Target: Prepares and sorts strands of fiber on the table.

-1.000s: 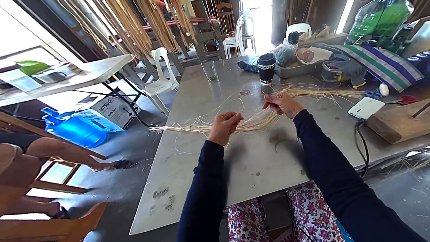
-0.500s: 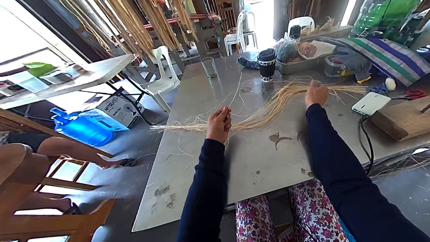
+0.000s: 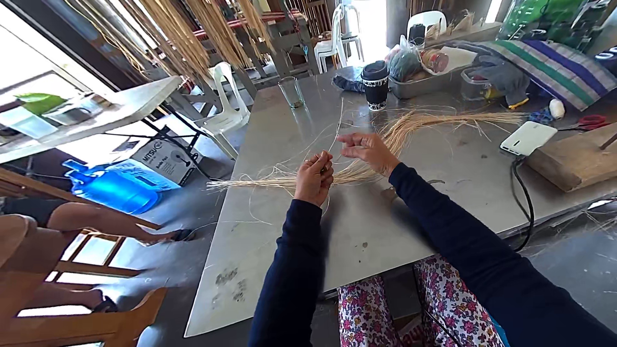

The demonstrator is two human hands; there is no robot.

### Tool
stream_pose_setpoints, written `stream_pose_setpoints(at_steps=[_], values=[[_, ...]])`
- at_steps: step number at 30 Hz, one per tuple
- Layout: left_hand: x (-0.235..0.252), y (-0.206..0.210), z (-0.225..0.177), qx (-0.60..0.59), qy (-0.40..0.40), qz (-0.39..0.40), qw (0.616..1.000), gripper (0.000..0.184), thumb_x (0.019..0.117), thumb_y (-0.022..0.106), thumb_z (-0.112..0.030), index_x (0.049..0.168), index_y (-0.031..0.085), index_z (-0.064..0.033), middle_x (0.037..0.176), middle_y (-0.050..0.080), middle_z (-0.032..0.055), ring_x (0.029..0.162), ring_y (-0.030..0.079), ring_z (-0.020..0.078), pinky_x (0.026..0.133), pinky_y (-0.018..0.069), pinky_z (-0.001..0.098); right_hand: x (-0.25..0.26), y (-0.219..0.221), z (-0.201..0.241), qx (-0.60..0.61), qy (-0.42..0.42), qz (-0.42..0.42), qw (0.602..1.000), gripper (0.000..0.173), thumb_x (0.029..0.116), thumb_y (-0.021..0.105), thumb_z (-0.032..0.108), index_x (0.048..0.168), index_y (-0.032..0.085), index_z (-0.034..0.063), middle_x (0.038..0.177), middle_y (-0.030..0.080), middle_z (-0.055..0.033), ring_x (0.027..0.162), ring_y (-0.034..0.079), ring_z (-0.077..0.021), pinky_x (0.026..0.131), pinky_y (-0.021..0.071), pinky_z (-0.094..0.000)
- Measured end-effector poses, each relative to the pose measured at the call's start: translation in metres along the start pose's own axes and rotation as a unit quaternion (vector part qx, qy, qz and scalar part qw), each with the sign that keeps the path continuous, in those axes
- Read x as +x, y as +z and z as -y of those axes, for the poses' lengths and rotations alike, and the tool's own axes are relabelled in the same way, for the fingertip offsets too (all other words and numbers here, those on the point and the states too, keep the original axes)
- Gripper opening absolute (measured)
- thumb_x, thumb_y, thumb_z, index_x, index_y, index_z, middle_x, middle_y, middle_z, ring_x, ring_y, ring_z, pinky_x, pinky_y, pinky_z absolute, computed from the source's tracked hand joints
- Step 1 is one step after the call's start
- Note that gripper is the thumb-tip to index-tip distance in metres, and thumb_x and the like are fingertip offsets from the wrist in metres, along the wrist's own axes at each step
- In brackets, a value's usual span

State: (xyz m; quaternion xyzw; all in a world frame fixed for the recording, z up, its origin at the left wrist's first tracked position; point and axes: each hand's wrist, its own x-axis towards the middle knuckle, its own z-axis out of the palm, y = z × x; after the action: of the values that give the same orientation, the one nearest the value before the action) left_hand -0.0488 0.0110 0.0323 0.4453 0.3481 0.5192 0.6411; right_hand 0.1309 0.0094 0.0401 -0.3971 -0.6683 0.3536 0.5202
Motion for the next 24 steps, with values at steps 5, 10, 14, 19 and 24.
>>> stream_pose_setpoints(at_steps=[5, 10, 14, 19, 24], values=[[0.0004, 0.0021, 0.0031, 0.017, -0.002, 0.011, 1.0, 0.029, 0.1104, 0.041, -0.015, 0.087, 0.059, -0.0152, 0.063, 0.051, -0.0092, 0.044, 0.036, -0.003, 0.041, 0.0298, 0.0116, -0.001, 0.0112, -0.0061, 0.054, -0.05, -0.015, 0.997, 0.03, 0.0918, 0.071, -0.001, 0.121, 0.069, -0.0079, 0.097, 0.073, -0.0122, 0.082, 0.067, -0.0081, 0.08, 0.0568, -0.0243], [-0.0017, 0.0068, 0.006, 0.072, 0.01, 0.029, 0.997, 0.026, 0.11, 0.042, -0.014, 0.092, 0.061, -0.0129, 0.063, 0.05, -0.0101, 0.045, 0.035, -0.0034, 0.041, 0.0287, 0.0117, -0.0029, 0.0111, -0.0003, 0.102, -0.028, -0.077, 0.991, 0.003, 0.0921, 0.069, -0.004, 0.092, 0.072, -0.0048, 0.08, 0.072, -0.0035, 0.07, 0.065, -0.003, 0.07, 0.0566, -0.0225], [-0.0027, 0.0076, 0.0058, 0.085, 0.016, 0.052, 0.995, 0.03, 0.1108, 0.04, -0.018, 0.102, 0.067, -0.0069, 0.062, 0.051, -0.0098, 0.042, 0.032, -0.0044, 0.039, 0.0271, 0.0115, -0.0015, 0.0059, -0.0017, 0.121, 0.014, -0.077, 0.99, 0.006, 0.0948, 0.068, -0.001, 0.092, 0.072, -0.0042, 0.078, 0.071, -0.0035, 0.068, 0.065, -0.0052, 0.066, 0.0564, -0.0238], [-0.0031, 0.0076, 0.0058, 0.077, 0.024, 0.066, 0.995, 0.037, 0.1078, 0.034, -0.015, 0.104, 0.07, -0.0059, 0.065, 0.057, -0.0086, 0.043, 0.034, -0.0038, 0.04, 0.0285, 0.0116, -0.0006, 0.0028, -0.0012, 0.136, 0.049, -0.071, 0.987, 0.012, 0.0996, 0.063, 0.003, 0.097, 0.071, -0.0047, 0.081, 0.072, -0.0051, 0.07, 0.066, -0.0063, 0.066, 0.056, -0.024], [-0.0015, 0.0068, 0.0081, 0.087, 0.042, 0.054, 0.994, 0.042, 0.1116, 0.031, -0.023, 0.108, 0.069, -0.0052, 0.063, 0.054, -0.0102, 0.043, 0.032, -0.0041, 0.04, 0.0275, 0.0118, -0.0011, 0.0027, 0.0007, 0.129, 0.046, -0.068, 0.988, 0.009, 0.0981, 0.065, 0.002, 0.095, 0.072, -0.0045, 0.079, 0.071, -0.0037, 0.067, 0.064, -0.0048, 0.064, 0.0555, -0.0226]])
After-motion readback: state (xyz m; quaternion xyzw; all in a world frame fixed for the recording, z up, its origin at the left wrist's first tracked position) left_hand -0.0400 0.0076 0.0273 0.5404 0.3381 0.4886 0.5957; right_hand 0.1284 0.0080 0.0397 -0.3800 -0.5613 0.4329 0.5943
